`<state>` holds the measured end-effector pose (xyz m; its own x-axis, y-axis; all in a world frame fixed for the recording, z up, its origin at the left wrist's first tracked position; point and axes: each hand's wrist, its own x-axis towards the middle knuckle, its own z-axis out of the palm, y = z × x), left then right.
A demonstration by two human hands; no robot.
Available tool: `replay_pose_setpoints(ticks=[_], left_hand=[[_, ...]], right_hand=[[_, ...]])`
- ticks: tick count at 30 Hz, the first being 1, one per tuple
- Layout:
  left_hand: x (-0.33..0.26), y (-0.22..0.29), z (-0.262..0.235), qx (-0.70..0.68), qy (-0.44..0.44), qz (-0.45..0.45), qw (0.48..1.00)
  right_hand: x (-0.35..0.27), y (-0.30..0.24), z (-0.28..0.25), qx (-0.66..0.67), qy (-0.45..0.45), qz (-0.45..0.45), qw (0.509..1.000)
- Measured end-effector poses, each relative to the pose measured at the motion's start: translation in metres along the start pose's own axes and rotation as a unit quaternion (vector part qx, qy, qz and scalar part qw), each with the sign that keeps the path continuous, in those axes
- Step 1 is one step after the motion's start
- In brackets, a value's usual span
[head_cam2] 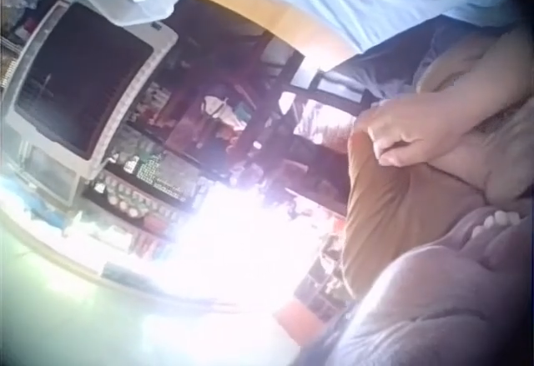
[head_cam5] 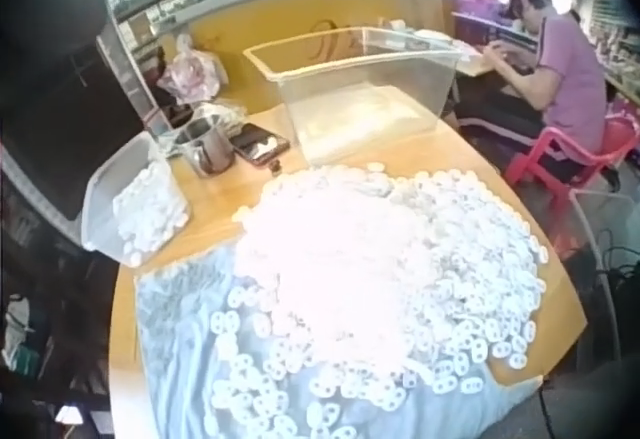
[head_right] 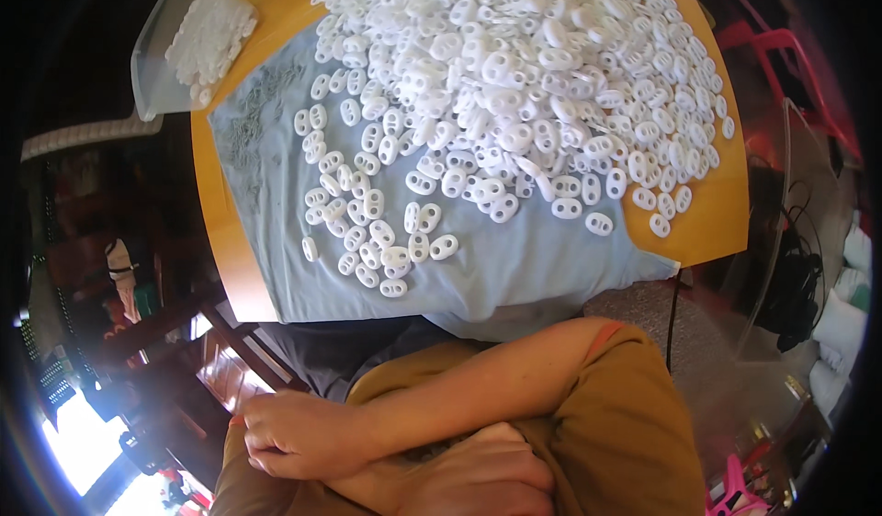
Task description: Assemble small plastic components by manually inserting grey pins into white plastic housings.
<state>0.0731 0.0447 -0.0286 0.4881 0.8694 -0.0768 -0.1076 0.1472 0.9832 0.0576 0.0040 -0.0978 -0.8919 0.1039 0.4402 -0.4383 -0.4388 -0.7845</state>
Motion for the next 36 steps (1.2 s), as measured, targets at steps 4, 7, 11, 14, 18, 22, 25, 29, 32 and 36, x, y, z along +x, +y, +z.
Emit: replay_pose_setpoints(ticks=[4, 7, 11, 14, 18, 22, 25, 29, 32, 36], left_hand=[[0.002, -0.029, 0.022, -0.070, 0.190, 0.165, 0.965], [0.003, -0.031, 0.020, -0.110, 0.218, 0.192, 0.951], [-0.006, -0.033, 0.022, -0.099, 0.247, 0.196, 0.944], [-0.006, -0.032, 0.019, -0.111, 0.218, 0.188, 0.951], [-0.004, -0.030, 0.001, -0.041, -0.036, 0.009, 0.998], [-0.011, -0.020, -0.004, -0.045, 0.159, 0.056, 0.985], [-0.026, -0.059, 0.001, -0.011, 0.037, 0.100, 0.994], [-0.031, -0.056, -0.038, 0.063, 0.042, 0.099, 0.992], [-0.022, -0.024, -0.068, 0.153, 0.222, 0.056, 0.961], [0.010, -0.046, -0.101, 0.449, 0.427, -0.007, 0.785]], right_hand=[[0.010, 0.024, -0.002, -0.079, -0.007, 0.032, 0.996], [0.017, 0.036, 0.004, -0.123, 0.000, 0.021, 0.992], [0.018, 0.050, 0.014, -0.065, -0.055, 0.100, 0.991], [0.008, 0.052, 0.002, 0.005, -0.178, 0.212, 0.961], [-0.010, 0.030, -0.015, 0.025, -0.308, 0.280, 0.909], [-0.039, 0.004, -0.041, 0.060, -0.341, 0.213, 0.914], [-0.061, -0.009, -0.075, 0.318, -0.289, 0.232, 0.873], [-0.093, -0.004, -0.094, 0.546, -0.043, 0.333, 0.768], [-0.094, 0.005, -0.096, 0.501, -0.018, 0.344, 0.794], [-0.087, 0.012, -0.098, 0.528, 0.058, 0.370, 0.762]])
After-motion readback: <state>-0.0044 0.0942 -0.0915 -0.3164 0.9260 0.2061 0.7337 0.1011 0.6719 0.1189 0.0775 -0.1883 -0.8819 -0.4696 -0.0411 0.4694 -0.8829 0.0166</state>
